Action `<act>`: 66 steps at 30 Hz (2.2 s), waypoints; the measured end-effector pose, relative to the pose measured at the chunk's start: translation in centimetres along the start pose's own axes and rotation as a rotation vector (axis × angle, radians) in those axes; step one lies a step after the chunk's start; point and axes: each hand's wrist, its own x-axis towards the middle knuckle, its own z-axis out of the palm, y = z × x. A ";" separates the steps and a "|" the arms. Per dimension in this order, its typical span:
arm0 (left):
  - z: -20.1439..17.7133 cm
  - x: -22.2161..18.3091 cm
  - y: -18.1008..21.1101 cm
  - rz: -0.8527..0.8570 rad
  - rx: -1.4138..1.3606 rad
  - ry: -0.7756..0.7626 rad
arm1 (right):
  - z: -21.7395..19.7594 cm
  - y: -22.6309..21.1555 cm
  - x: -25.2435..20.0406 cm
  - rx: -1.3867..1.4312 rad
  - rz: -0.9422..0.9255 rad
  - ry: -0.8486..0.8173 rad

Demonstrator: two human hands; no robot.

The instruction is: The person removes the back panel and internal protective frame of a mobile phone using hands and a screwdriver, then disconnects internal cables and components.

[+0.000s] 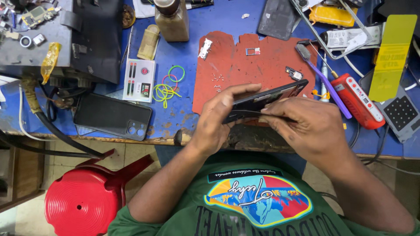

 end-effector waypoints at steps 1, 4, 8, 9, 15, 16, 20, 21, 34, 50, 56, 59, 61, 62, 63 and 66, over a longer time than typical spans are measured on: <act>0.1 -0.1 0.1 0.006 0.060 -0.002 | -0.1 -0.1 0.1 -0.045 0.001 0.001; 0.1 0.1 0.4 -0.065 0.043 0.063 | -0.5 -0.6 0.6 -0.187 -0.048 0.012; -0.1 0.5 0.8 -0.107 -0.039 0.067 | -0.7 -0.8 1.2 -0.233 -0.147 -0.001; -0.1 0.5 0.8 -0.111 -0.065 0.071 | -0.7 -0.6 1.3 -0.204 -0.149 -0.019; -0.3 0.7 0.1 -0.065 -0.058 0.143 | -0.5 0.5 1.2 -0.062 -0.280 -0.081; -0.2 0.8 0.1 -0.054 -0.084 0.146 | -0.6 0.5 1.1 -0.055 -0.293 -0.094; 0.0 0.7 0.3 -0.081 -0.064 0.177 | -0.9 0.7 0.8 -0.054 -0.367 -0.109; 0.1 0.7 0.3 -0.088 -0.060 0.185 | -0.9 0.7 0.7 -0.057 -0.390 -0.107; 0.6 0.9 0.5 -0.106 0.030 0.293 | -0.8 0.5 -0.1 -0.161 -0.638 -0.076; 0.8 0.5 0.8 0.000 0.023 0.099 | -1.1 0.0 -0.3 -0.188 -0.339 -0.007; 0.6 0.2 0.8 0.015 0.098 0.110 | -1.3 0.0 -1.0 -0.191 -0.418 -0.045; 0.6 0.2 0.8 -0.008 0.079 0.123 | -1.2 0.0 -1.5 -0.182 -0.444 -0.064; 0.7 0.2 0.7 -0.006 0.094 0.122 | -1.2 0.1 -1.7 -0.178 -0.456 -0.062; 0.7 0.2 0.7 -0.010 0.092 0.121 | -1.1 0.2 -1.7 -0.181 -0.466 -0.052; 0.7 0.2 0.7 -0.013 0.091 0.123 | -1.0 0.3 -1.7 -0.182 -0.477 -0.043; 0.7 0.2 0.7 -0.003 0.096 0.118 | -1.0 0.4 -1.8 -0.173 -0.474 -0.044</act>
